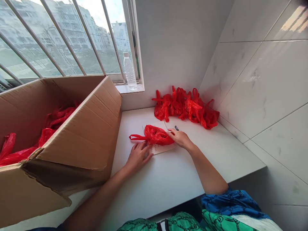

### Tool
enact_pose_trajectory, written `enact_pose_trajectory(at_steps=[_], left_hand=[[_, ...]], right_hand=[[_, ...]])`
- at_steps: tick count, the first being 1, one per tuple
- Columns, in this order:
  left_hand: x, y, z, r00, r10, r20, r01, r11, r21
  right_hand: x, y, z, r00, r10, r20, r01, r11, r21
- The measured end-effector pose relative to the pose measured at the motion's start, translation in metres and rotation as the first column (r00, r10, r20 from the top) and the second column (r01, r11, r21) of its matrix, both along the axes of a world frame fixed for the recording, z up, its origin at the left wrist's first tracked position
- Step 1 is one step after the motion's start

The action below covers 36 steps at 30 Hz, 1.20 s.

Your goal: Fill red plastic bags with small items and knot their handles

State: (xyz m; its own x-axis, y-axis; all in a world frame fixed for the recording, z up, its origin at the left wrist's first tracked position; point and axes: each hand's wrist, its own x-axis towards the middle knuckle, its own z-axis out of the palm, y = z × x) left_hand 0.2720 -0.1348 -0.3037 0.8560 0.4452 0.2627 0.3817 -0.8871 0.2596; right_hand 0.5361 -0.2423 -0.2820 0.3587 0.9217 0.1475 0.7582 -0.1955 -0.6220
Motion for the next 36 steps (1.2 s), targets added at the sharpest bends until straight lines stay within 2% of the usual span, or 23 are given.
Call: enact_pose_trajectory(at_steps=[4,7,9,12,14,17,22,24,28,31,34,36], left_hand=[[0.001,0.001,0.026,0.978,0.129,0.164,-0.117,0.990,-0.079],[0.015,0.005,0.042,0.948,0.136,0.289,-0.121,0.990,-0.067],[0.029,0.009,0.048,0.955,0.070,0.288,-0.068,0.998,-0.018],[0.043,0.016,0.047,0.986,-0.025,0.163,0.017,0.999,0.050],[0.045,0.019,0.044,0.997,-0.024,0.074,0.019,0.997,0.075],[0.040,0.021,0.039,0.999,0.023,0.023,-0.025,0.995,0.092],[0.034,0.019,0.038,0.995,0.050,0.087,-0.057,0.995,0.088],[0.034,0.020,0.039,0.986,0.096,0.138,-0.107,0.992,0.069],[0.030,0.029,0.042,0.942,0.233,0.240,-0.235,0.972,-0.022],[0.023,0.037,0.043,0.916,0.302,0.264,-0.291,0.953,-0.082],[0.021,0.037,0.044,0.900,0.321,0.295,-0.304,0.947,-0.103],[0.022,0.030,0.046,0.901,0.263,0.345,-0.256,0.964,-0.068]], right_hand=[[-0.011,-0.004,0.012,0.999,0.024,0.038,-0.033,0.963,0.268],[-0.030,-0.003,0.016,0.990,0.094,0.106,-0.126,0.928,0.350],[-0.043,-0.001,0.013,0.977,0.135,0.164,-0.182,0.929,0.322],[-0.053,0.003,0.005,0.957,0.137,0.257,-0.197,0.954,0.225],[-0.052,0.005,0.000,0.942,0.102,0.321,-0.166,0.970,0.178],[-0.044,0.008,-0.003,0.927,0.052,0.372,-0.127,0.976,0.178],[-0.036,0.008,0.000,0.941,0.046,0.335,-0.139,0.956,0.260],[-0.029,0.006,0.003,0.953,0.044,0.299,-0.133,0.950,0.282],[-0.002,-0.003,0.010,0.978,-0.051,0.204,-0.020,0.945,0.327],[0.015,-0.011,0.011,0.984,-0.106,0.142,0.058,0.948,0.312],[0.016,-0.014,0.013,0.993,-0.050,0.103,0.020,0.963,0.269],[0.006,-0.013,0.015,0.995,-0.003,0.097,-0.025,0.957,0.289]])
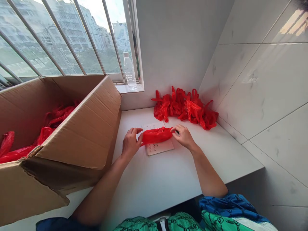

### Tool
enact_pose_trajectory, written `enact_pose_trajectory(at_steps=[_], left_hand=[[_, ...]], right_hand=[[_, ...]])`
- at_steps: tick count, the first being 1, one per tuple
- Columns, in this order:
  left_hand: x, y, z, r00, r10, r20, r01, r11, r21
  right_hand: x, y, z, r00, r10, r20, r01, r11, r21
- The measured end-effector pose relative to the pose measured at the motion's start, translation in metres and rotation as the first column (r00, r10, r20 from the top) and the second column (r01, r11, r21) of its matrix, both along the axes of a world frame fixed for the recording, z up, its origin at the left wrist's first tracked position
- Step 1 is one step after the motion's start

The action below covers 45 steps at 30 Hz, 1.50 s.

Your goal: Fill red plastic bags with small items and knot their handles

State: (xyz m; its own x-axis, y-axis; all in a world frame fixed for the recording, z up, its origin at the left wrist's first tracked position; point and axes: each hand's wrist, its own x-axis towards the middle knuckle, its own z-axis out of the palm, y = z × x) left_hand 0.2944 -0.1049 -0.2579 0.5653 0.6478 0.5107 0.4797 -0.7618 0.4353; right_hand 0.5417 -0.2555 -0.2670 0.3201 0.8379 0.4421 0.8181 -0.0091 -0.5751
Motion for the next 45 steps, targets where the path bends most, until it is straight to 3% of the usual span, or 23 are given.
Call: enact_pose_trajectory(at_steps=[3,6,9,15,17,19,22,24,27,30,32,35,37,39,40,42,44,45], left_hand=[[0.008,-0.014,0.000,0.988,-0.148,-0.051,0.152,0.983,0.102],[0.017,-0.022,-0.005,0.955,-0.237,-0.176,0.263,0.954,0.142],[0.023,-0.023,-0.012,0.955,-0.234,-0.181,0.265,0.950,0.168],[0.022,-0.021,-0.017,0.974,-0.224,-0.026,0.226,0.965,0.136],[0.020,-0.014,-0.018,0.977,-0.206,0.051,0.202,0.977,0.066],[0.017,-0.002,-0.021,0.972,-0.116,0.204,0.137,0.986,-0.094],[0.012,0.017,-0.024,0.894,0.106,0.436,0.064,0.932,-0.357],[0.011,0.021,-0.023,0.851,0.150,0.503,0.069,0.918,-0.390],[0.012,0.006,-0.013,0.883,-0.037,0.467,0.190,0.940,-0.284],[0.012,-0.017,0.003,0.928,-0.270,0.258,0.313,0.939,-0.141],[0.010,-0.027,0.016,0.945,-0.285,0.162,0.296,0.954,-0.047],[0.004,-0.035,0.033,0.944,-0.274,0.185,0.275,0.961,0.021],[-0.001,-0.039,0.043,0.923,-0.326,0.205,0.326,0.945,0.035],[-0.004,-0.044,0.051,0.901,-0.392,0.189,0.389,0.920,0.051],[-0.004,-0.047,0.054,0.891,-0.421,0.173,0.417,0.907,0.059],[-0.005,-0.052,0.057,0.869,-0.471,0.150,0.467,0.882,0.066],[-0.006,-0.055,0.058,0.841,-0.519,0.153,0.516,0.854,0.057],[-0.006,-0.055,0.057,0.830,-0.535,0.157,0.535,0.844,0.045]], right_hand=[[-0.021,0.004,0.003,0.998,0.057,0.024,-0.058,0.997,0.048],[-0.035,0.008,0.000,0.990,0.085,0.112,-0.087,0.996,0.019],[-0.039,0.011,-0.008,0.976,0.086,0.199,-0.086,0.996,-0.008],[-0.041,0.016,-0.015,0.971,0.108,0.215,-0.106,0.994,-0.021],[-0.034,0.014,-0.012,0.978,0.099,0.186,-0.100,0.995,-0.004],[-0.022,0.010,-0.008,0.992,0.029,0.125,-0.035,0.998,0.050],[-0.003,0.002,-0.002,0.992,-0.126,-0.031,0.129,0.981,0.145],[0.001,-0.003,0.001,0.979,-0.135,-0.154,0.162,0.971,0.176],[-0.009,-0.006,0.005,0.968,-0.019,-0.248,0.067,0.980,0.185],[-0.023,-0.005,0.007,0.971,0.039,-0.234,-0.003,0.989,0.151],[-0.025,-0.005,0.010,0.963,0.028,-0.267,0.021,0.984,0.176],[-0.023,-0.012,0.021,0.933,-0.018,-0.360,0.166,0.908,0.384],[-0.026,-0.021,0.035,0.932,-0.068,-0.357,0.274,0.778,0.566],[-0.037,-0.031,0.052,0.961,-0.106,-0.257,0.261,0.661,0.703],[-0.045,-0.035,0.060,0.983,-0.092,-0.161,0.181,0.667,0.723],[-0.061,-0.037,0.072,0.997,0.043,0.060,-0.070,0.806,0.588],[-0.073,-0.031,0.075,0.956,0.234,0.175,-0.269,0.938,0.217],[-0.077,-0.026,0.073,0.940,0.285,0.186,-0.291,0.957,0.009]])
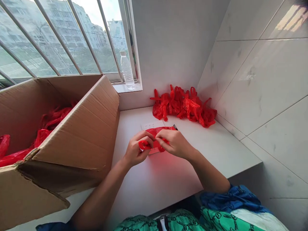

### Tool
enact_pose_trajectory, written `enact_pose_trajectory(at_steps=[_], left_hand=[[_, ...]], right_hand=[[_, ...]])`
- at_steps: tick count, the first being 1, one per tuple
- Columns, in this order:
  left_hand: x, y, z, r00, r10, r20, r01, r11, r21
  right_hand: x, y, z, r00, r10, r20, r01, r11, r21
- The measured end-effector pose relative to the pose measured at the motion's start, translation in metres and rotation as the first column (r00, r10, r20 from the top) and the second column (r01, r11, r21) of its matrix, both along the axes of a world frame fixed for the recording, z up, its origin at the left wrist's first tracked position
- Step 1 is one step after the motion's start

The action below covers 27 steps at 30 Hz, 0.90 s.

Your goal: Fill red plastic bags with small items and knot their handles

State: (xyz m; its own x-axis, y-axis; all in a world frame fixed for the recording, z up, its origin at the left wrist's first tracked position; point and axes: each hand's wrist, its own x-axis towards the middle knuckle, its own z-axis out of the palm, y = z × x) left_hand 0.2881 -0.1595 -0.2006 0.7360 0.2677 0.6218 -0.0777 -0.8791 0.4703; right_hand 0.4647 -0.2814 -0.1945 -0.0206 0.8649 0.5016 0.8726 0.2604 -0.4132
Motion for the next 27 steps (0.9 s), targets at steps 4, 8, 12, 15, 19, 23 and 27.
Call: enact_pose_trajectory(at_steps=[4,8,12,15,19,23,27], left_hand=[[-0.002,0.005,-0.004,0.996,-0.025,-0.088,0.025,1.000,-0.003],[0.000,0.010,-0.005,0.959,0.053,-0.277,-0.006,0.986,0.168],[0.004,0.012,-0.007,0.904,0.267,-0.332,-0.142,0.924,0.356],[0.006,0.011,-0.010,0.875,0.385,-0.293,-0.260,0.885,0.387],[0.014,0.001,-0.016,0.898,0.382,-0.218,-0.271,0.870,0.412],[0.024,-0.003,-0.034,0.910,0.292,-0.295,-0.143,0.888,0.438],[0.022,0.011,-0.062,0.805,0.471,-0.362,-0.290,0.843,0.453]], right_hand=[[0.001,0.023,-0.024,0.961,-0.113,0.251,0.197,0.921,-0.338],[0.013,0.024,-0.040,0.886,-0.255,0.387,0.333,0.931,-0.150],[0.024,0.009,-0.034,0.882,-0.255,0.395,0.313,0.946,-0.089],[0.024,-0.001,-0.023,0.898,-0.219,0.382,0.272,0.958,-0.090],[0.006,0.000,-0.012,0.853,-0.257,0.454,0.332,0.939,-0.091],[-0.011,0.022,-0.021,0.816,-0.194,0.545,0.353,0.913,-0.204],[0.003,0.044,-0.043,0.787,-0.292,0.543,0.474,0.849,-0.231]])
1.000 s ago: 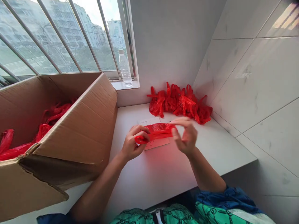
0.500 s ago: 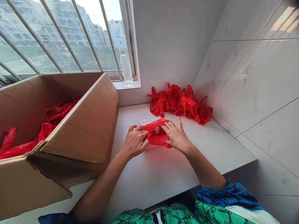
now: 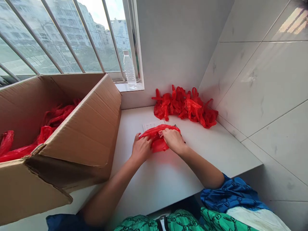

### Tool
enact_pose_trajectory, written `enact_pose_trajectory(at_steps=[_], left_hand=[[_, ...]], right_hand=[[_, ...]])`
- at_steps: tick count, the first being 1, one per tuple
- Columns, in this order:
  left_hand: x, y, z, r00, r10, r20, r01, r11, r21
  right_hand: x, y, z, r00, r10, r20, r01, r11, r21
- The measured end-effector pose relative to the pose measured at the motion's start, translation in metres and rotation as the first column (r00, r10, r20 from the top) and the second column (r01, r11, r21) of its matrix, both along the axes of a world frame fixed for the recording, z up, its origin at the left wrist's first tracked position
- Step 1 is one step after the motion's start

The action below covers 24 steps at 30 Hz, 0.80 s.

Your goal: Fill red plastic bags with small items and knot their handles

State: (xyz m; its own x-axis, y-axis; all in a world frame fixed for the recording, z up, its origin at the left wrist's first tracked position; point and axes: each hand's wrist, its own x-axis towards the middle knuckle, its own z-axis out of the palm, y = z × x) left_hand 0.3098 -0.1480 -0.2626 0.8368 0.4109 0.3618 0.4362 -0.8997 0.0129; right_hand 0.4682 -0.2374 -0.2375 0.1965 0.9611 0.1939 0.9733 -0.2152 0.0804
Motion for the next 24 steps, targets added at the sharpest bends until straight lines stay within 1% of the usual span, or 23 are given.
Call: enact_pose_trajectory(at_steps=[2,4,5,6,8,11,13,14,16,18,20,21,22,24], left_hand=[[-0.005,0.009,-0.009,0.994,0.112,0.005,-0.112,0.993,0.023],[-0.010,0.015,-0.011,0.988,0.156,0.015,-0.156,0.987,0.037],[-0.011,0.017,-0.010,0.988,0.155,0.014,-0.156,0.987,0.040],[-0.012,0.018,-0.009,0.990,0.139,0.008,-0.140,0.989,0.039],[-0.010,0.018,-0.006,0.998,0.068,0.000,-0.068,0.997,0.025],[-0.003,0.017,-0.005,0.997,-0.061,0.050,0.062,0.998,-0.022],[0.002,0.017,-0.009,0.993,-0.082,0.088,0.087,0.995,-0.045],[0.005,0.018,-0.012,0.994,-0.066,0.092,0.072,0.996,-0.056],[0.008,0.021,-0.018,0.998,0.005,0.068,0.000,0.997,-0.073],[0.008,0.024,-0.022,0.994,0.100,0.041,-0.097,0.993,-0.074],[0.007,0.026,-0.024,0.985,0.163,0.048,-0.160,0.985,-0.063],[0.006,0.026,-0.024,0.982,0.177,0.062,-0.174,0.983,-0.059],[0.005,0.025,-0.024,0.981,0.179,0.075,-0.175,0.983,-0.056],[0.005,0.023,-0.025,0.985,0.152,0.083,-0.148,0.988,-0.051]], right_hand=[[0.015,0.003,-0.009,1.000,0.021,0.015,-0.022,0.998,0.066],[0.030,0.003,-0.015,0.999,0.052,-0.002,-0.051,0.994,0.094],[0.036,0.003,-0.017,0.998,0.063,-0.023,-0.061,0.994,0.090],[0.041,0.002,-0.018,0.996,0.074,-0.048,-0.070,0.994,0.084],[0.048,0.004,-0.019,0.992,0.086,-0.096,-0.077,0.993,0.093],[0.047,0.011,-0.021,0.989,0.049,-0.142,-0.027,0.988,0.154],[0.043,0.017,-0.025,0.987,0.016,-0.161,0.009,0.988,0.157],[0.040,0.020,-0.027,0.984,0.006,-0.177,0.018,0.991,0.133],[0.036,0.022,-0.031,0.977,0.001,-0.213,0.012,0.998,0.058],[0.036,0.020,-0.033,0.957,0.059,-0.284,-0.055,0.998,0.019],[0.039,0.015,-0.030,0.914,0.160,-0.373,-0.148,0.987,0.060],[0.041,0.012,-0.029,0.897,0.182,-0.404,-0.162,0.983,0.085],[0.043,0.009,-0.027,0.893,0.174,-0.415,-0.147,0.984,0.096],[0.046,0.005,-0.024,0.928,0.064,-0.367,-0.046,0.997,0.058]])
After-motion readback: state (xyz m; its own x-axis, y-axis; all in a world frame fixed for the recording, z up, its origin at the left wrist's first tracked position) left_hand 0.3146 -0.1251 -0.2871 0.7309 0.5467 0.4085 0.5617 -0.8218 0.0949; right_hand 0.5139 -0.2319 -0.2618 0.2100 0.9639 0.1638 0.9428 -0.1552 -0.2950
